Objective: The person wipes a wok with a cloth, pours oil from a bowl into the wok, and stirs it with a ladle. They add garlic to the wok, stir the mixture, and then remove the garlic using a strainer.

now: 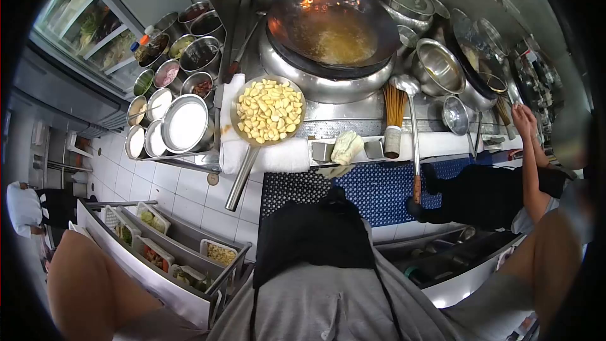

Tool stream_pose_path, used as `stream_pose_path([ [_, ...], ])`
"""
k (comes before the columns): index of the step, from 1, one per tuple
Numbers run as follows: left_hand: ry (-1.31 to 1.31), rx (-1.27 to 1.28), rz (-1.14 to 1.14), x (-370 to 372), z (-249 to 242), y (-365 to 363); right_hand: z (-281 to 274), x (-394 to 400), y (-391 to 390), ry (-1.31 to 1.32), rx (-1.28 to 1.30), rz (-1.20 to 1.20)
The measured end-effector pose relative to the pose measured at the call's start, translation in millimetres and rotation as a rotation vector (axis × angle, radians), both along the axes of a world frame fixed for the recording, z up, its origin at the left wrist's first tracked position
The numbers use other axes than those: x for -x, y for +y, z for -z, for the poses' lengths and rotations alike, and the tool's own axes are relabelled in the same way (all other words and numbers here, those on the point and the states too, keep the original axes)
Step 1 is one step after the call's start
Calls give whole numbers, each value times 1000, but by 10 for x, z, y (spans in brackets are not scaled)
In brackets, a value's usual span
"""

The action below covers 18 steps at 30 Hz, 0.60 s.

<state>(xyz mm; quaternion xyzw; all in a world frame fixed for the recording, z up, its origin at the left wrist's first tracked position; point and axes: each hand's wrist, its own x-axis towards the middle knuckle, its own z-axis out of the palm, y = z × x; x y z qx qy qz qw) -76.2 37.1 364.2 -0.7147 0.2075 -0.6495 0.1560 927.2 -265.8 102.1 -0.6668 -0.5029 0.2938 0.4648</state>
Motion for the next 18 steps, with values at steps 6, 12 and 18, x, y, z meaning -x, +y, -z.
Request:
stream_pose_path([
  [6, -25, 4, 50, -318, 118, 165, -1474, 2273, 645, -307, -114, 241],
  [12, -77, 19, 120, -513, 89, 159, -2349, 5592, 1149, -475, -451, 236],
  [18, -200, 12, 93, -613, 12, 121, 965, 5218, 981, -727, 925, 177],
])
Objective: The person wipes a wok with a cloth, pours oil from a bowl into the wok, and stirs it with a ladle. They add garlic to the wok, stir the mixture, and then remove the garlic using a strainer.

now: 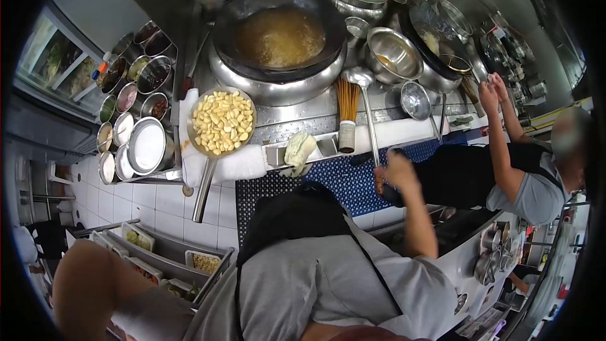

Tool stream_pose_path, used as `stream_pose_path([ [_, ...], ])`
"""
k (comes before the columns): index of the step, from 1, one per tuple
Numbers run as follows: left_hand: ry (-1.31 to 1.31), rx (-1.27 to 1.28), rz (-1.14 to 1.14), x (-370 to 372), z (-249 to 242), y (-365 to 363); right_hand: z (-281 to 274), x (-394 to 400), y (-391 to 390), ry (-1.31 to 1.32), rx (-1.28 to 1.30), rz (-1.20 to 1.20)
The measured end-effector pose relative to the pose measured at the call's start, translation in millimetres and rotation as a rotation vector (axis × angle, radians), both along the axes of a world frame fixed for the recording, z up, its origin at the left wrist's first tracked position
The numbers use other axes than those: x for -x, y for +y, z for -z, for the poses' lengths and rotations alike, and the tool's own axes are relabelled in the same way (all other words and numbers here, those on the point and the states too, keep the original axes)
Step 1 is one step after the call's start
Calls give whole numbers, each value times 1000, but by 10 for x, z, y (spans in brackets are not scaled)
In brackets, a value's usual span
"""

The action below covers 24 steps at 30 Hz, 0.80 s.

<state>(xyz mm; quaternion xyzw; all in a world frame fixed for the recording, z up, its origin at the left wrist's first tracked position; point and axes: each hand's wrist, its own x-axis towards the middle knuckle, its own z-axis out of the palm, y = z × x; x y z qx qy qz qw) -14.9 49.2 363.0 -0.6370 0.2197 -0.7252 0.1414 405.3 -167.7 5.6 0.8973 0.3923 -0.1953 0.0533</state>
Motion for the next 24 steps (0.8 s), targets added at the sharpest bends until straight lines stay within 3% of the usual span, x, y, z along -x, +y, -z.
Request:
stream_pose_path([
  [3, -175, 89, -12, -114, 0, -17, 1539, 109, -456, 39, -518, 328],
  [5, -225, 236, 19, -201, 0, 22, 1292, 248, -373, 101, -506, 554],
  [6, -9, 265, 112, -226, 47, 133, 1482, 196, -483, 107, -776, 467],
  [9, 608, 374, 364, -283, 341, 612, 1741, 73, -761, 479, -885, 591],
  [10, 638, 487, 384, -420, 483, 578, 1560, 117, -596, 526, -993, 598],
  [11, 663, 602, 407, -557, 624, 545, 1327, 118, -474, 742, -1035, 674],
  [12, 509, 801, 370, -732, 792, 370, 980, 36, -186, 787, -1071, 554],
  [14, 551, 1006, 254, -736, 1128, 466, 357, -361, 508, 852, -1135, 532],
  [15, 575, 1107, 189, -763, 1276, 491, 206, -829, 864, 663, -1225, 239],
  [16, 579, 1238, 150, -820, 1395, 449, -228, -1122, 1252, 689, -1200, 269],
  [17, 663, 1195, 199, -815, 1519, 459, -301, -1540, 1694, 678, -1324, 257],
  [18, 673, 1312, 135, -745, 1687, 393, -629, -1801, 2073, 547, -1300, 257],
  [19, 645, 1441, 47, -711, 1854, 281, -1096, -2245, 2701, 699, -1295, 357],
  [24, 416, 1918, -166, -314, 2628, -10, -1566, -3342, 3867, 639, -1151, 343],
])
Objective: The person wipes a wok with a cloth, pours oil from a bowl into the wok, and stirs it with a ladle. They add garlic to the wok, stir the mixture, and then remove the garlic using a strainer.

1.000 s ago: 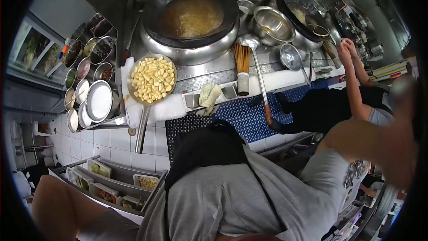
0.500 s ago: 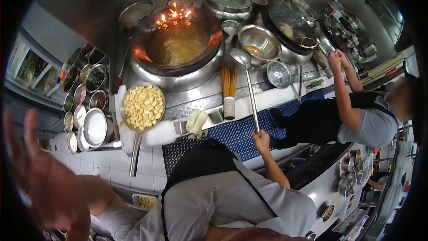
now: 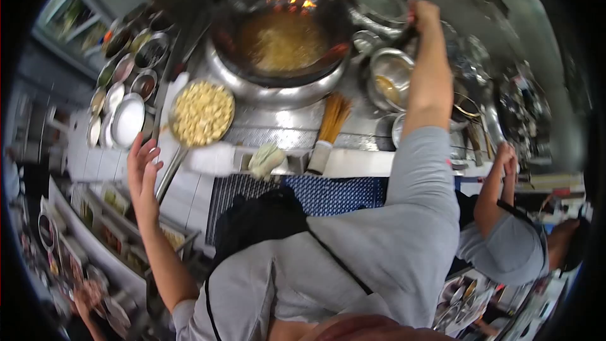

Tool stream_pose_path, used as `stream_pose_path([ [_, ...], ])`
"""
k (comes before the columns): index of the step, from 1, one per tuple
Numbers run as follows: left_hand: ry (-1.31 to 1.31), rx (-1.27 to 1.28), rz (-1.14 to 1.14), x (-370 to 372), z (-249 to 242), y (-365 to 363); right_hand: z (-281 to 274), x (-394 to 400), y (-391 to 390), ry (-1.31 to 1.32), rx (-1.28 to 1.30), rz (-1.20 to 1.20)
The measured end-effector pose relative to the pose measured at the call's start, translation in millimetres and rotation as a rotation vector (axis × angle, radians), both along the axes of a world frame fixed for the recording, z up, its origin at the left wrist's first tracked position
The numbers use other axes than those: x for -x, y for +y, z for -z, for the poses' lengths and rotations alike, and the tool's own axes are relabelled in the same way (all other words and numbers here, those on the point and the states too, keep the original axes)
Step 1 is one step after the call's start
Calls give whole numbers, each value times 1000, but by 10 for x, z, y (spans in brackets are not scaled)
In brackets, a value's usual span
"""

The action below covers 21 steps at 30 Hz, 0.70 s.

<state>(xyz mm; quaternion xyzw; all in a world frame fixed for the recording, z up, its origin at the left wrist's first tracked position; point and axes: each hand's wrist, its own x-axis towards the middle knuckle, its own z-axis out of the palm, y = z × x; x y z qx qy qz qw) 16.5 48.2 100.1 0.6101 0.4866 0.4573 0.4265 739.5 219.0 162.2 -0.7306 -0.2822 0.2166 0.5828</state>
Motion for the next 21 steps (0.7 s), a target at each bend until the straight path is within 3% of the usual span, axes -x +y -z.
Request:
stream_pose_path([
  [1, 63, 32, -76, 132, 228, -3, -52, 18, 44, -2, 46, 26],
  [3, 327, 65, -202, 404, 689, -25, 66, 386, -163, -14, -111, 22],
  [5, 759, -89, -239, 655, 1137, -83, 400, 871, -633, 15, -204, -35],
  [7, 1039, -21, -160, 720, 1297, -79, 705, 1453, -1286, 51, -208, -170],
  [9, 1003, 126, -79, 733, 1334, 20, 975, 1862, -1910, -105, -150, -197],
  [11, 934, 203, 6, 840, 1377, 50, 964, 2351, -2489, -65, -63, -175],
  [15, 802, 244, 182, 1069, 1437, 316, 715, 2673, -3260, -227, 342, -205],
  [17, 694, 400, 235, 1230, 1490, 415, 543, 2743, -3433, -339, 412, -273],
  [21, 109, 674, 11, 1478, 1486, 377, 49, 2981, -3422, -635, 652, -352],
])
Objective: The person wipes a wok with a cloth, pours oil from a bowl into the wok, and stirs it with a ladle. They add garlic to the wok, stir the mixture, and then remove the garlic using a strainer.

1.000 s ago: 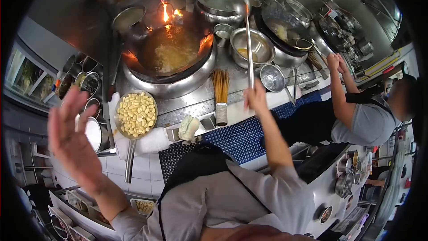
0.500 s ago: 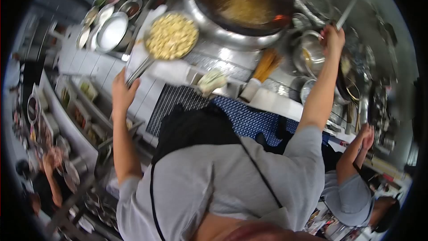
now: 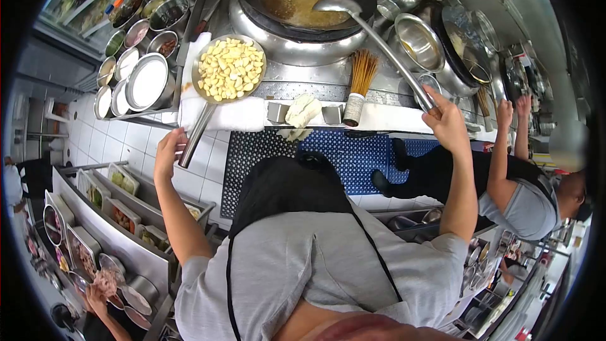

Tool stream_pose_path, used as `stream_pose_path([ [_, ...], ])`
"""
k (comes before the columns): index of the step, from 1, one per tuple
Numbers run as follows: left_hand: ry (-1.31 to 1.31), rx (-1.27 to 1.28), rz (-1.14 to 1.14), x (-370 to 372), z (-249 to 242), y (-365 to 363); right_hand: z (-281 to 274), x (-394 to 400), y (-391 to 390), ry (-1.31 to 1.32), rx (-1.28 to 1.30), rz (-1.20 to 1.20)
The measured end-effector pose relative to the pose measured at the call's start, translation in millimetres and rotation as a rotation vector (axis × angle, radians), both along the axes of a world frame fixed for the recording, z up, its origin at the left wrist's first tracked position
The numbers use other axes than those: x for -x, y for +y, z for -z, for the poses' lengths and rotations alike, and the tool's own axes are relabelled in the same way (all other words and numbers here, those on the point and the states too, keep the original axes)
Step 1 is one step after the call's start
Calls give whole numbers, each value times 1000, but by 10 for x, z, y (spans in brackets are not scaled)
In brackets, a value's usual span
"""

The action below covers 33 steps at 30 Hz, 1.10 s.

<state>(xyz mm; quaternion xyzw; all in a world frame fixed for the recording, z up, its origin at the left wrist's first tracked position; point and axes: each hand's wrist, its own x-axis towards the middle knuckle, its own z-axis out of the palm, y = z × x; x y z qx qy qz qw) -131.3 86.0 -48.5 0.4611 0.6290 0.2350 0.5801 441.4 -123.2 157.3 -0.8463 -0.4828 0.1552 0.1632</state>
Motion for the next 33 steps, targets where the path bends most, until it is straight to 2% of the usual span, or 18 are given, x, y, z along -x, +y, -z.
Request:
stream_pose_path([
  [2, -198, 51, -118, 330, 471, -6, -116, 67, 105, -91, 49, -76],
  [3, -329, 41, -209, 498, 924, -24, -181, 150, 187, -126, 102, -98],
  [4, -350, 106, -173, 601, 1053, -136, -160, 164, 252, -157, 84, -117],
  [5, -314, 164, -279, 629, 1320, -247, -73, 160, 305, -186, 70, -135],
  [6, -214, 224, -261, 829, 1801, -383, 23, 148, 371, -215, 55, -153],
  [7, -129, 299, -327, 828, 1979, -568, 124, 124, 453, -227, 43, -152],
  [9, -128, 334, -123, 1021, 2564, -1039, 348, 90, 629, -245, 25, -150],
  [10, -67, 351, -217, 978, 2682, -1330, 416, 118, 723, -234, 31, -128],
  [12, 14, 356, -73, 979, 2782, -1834, 528, 206, 955, -214, 40, -87],
  [14, 10, 531, -66, 1050, 3017, -2166, 634, 268, 1188, -229, 40, -77],
  [17, 78, 458, 29, 1226, 3382, -2408, 841, 236, 1540, -260, 11, -84],
  [21, 71, 459, 20, 1196, 3128, -2006, 1145, 41, 2026, -356, -30, -78],
  [24, -63, 401, -101, 923, 2751, -1524, 844, 260, 2089, -447, 27, -106],
  [25, 29, 340, 2, 1048, 3101, -1374, 867, 269, 2159, -457, 40, -112],
  [26, -27, 292, 2, 1014, 3073, -1264, 931, 185, 2202, -468, 52, -124],
  [27, 31, 321, -18, 762, 2615, -1127, 1020, 120, 2196, -479, 37, -124],
  [29, 142, 292, 56, 515, 2262, -947, 1045, 114, 2216, -499, 36, -125],
  [33, 173, 302, 156, 256, 2142, -845, 956, 211, 1861, -469, 121, -117],
])
